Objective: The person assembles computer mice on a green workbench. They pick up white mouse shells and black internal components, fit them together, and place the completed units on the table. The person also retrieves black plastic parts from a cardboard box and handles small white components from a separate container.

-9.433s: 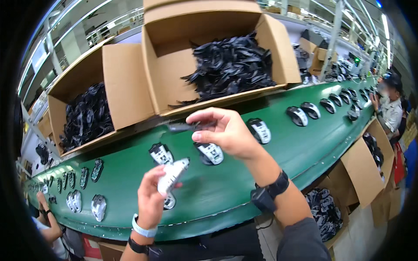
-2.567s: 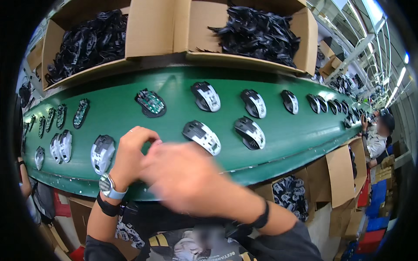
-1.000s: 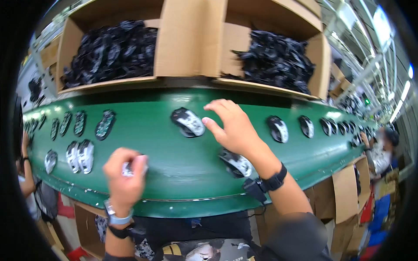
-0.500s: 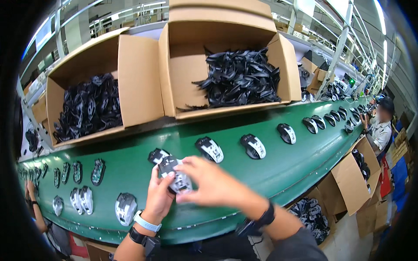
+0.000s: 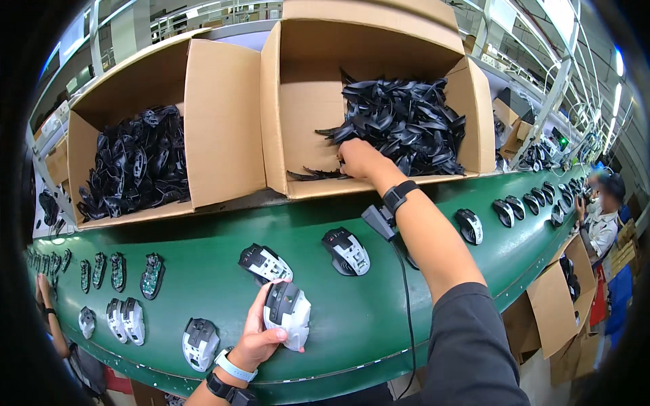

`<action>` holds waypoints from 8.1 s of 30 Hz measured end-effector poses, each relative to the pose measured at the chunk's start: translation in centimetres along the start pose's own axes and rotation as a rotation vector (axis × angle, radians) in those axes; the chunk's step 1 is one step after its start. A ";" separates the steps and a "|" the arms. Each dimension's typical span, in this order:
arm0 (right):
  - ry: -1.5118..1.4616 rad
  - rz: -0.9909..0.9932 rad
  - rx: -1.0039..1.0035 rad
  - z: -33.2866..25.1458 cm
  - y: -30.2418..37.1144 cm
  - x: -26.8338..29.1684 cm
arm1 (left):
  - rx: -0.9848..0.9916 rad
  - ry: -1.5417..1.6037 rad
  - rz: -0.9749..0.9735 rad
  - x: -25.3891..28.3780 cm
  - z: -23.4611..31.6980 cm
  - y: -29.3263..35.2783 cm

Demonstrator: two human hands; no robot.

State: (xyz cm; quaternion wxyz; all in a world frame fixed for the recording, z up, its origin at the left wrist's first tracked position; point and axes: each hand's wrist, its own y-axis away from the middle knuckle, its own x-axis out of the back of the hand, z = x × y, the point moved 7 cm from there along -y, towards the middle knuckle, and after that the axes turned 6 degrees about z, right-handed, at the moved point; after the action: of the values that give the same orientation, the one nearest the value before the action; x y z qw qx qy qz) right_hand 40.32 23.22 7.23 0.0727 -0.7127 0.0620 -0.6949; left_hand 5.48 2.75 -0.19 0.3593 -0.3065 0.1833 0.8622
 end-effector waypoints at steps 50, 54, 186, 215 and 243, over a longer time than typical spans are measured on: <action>-1.611 -0.053 -0.070 -20.0 22.1 0.6 | -0.148 -0.490 0.052 0.0 2.4 0.2; -1.826 -0.310 0.085 -22.0 22.2 0.4 | -0.221 -0.436 0.027 -0.7 3.4 0.5; -0.986 0.268 0.140 -24.2 21.1 4.0 | -0.664 -1.498 0.057 1.4 8.7 1.6; -1.232 0.415 0.124 -25.4 21.9 4.7 | -0.151 0.013 0.117 3.8 5.2 3.5; -1.819 0.539 -0.198 -23.0 48.7 8.6 | 0.127 -0.284 0.009 -11.4 -9.0 19.5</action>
State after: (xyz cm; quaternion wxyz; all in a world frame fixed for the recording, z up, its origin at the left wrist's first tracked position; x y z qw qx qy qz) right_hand 18.14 -26.58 6.94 0.1901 -0.9448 0.2024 0.1741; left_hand 1.06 -20.97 2.49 0.3965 -0.1571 0.1863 0.8851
